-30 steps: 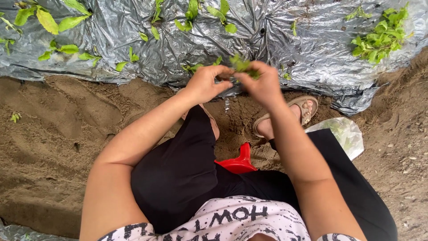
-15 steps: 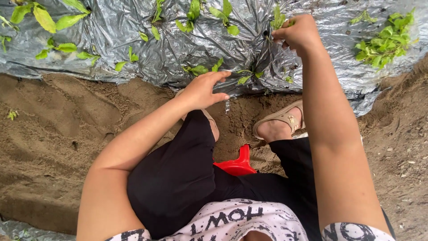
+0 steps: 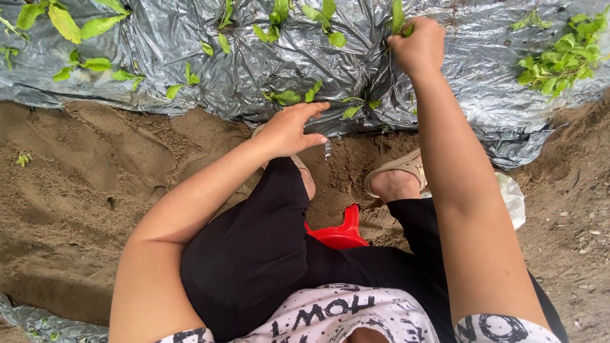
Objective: The person sits on a small red stool and plants small green seedlings into holes in a black plastic sheet laid over the soil. They use their hands to separate the seedlings, place them into the holes, and press the plastic around the base to secure them.
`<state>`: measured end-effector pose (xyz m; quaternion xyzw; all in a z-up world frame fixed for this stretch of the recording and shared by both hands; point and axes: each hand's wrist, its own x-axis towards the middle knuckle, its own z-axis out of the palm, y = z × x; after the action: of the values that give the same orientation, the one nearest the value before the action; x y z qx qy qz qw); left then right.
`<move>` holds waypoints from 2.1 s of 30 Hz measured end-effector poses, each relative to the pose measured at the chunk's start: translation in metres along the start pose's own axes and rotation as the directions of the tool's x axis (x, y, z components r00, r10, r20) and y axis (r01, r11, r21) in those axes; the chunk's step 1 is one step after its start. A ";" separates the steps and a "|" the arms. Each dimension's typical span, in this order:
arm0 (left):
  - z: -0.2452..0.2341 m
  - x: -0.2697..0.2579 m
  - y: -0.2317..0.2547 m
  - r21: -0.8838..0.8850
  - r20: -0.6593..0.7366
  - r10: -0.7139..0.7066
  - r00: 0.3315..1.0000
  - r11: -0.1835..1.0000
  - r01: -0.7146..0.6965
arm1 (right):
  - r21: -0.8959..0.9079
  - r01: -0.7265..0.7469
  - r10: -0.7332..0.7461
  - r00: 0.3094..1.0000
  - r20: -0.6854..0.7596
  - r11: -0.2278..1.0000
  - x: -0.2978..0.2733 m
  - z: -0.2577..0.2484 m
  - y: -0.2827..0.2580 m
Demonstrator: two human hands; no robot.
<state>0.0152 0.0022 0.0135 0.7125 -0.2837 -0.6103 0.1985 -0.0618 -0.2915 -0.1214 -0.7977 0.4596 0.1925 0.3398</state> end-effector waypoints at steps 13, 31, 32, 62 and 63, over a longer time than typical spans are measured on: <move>0.000 0.002 0.000 0.016 0.017 -0.013 1.000 1.000 0.012 | 0.001 0.246 -0.243 0.961 -0.128 0.969 0.008 0.007 0.023; 0.000 0.005 0.001 0.060 0.040 -0.026 0.999 0.998 0.023 | -0.258 0.319 -0.373 0.906 -0.198 0.912 0.009 0.034 0.019; -0.001 0.004 0.002 0.058 0.049 -0.036 0.998 0.998 0.033 | -0.236 0.325 -0.380 0.891 -0.247 0.916 0.008 0.038 0.021; 0.002 0.008 0.001 0.090 0.043 -0.012 0.999 0.996 0.008 | -0.184 0.287 -0.340 0.823 -0.455 0.940 0.001 0.068 0.050; 0.001 0.009 0.002 0.099 0.035 -0.007 0.999 0.995 0.003 | -0.212 0.287 -0.353 0.824 -0.442 0.934 0.000 0.066 0.048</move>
<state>0.0147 -0.0050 0.0080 0.7111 -0.3155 -0.6085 0.1563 -0.1032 -0.2610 -0.1846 -0.9073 0.3737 -0.0369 0.1892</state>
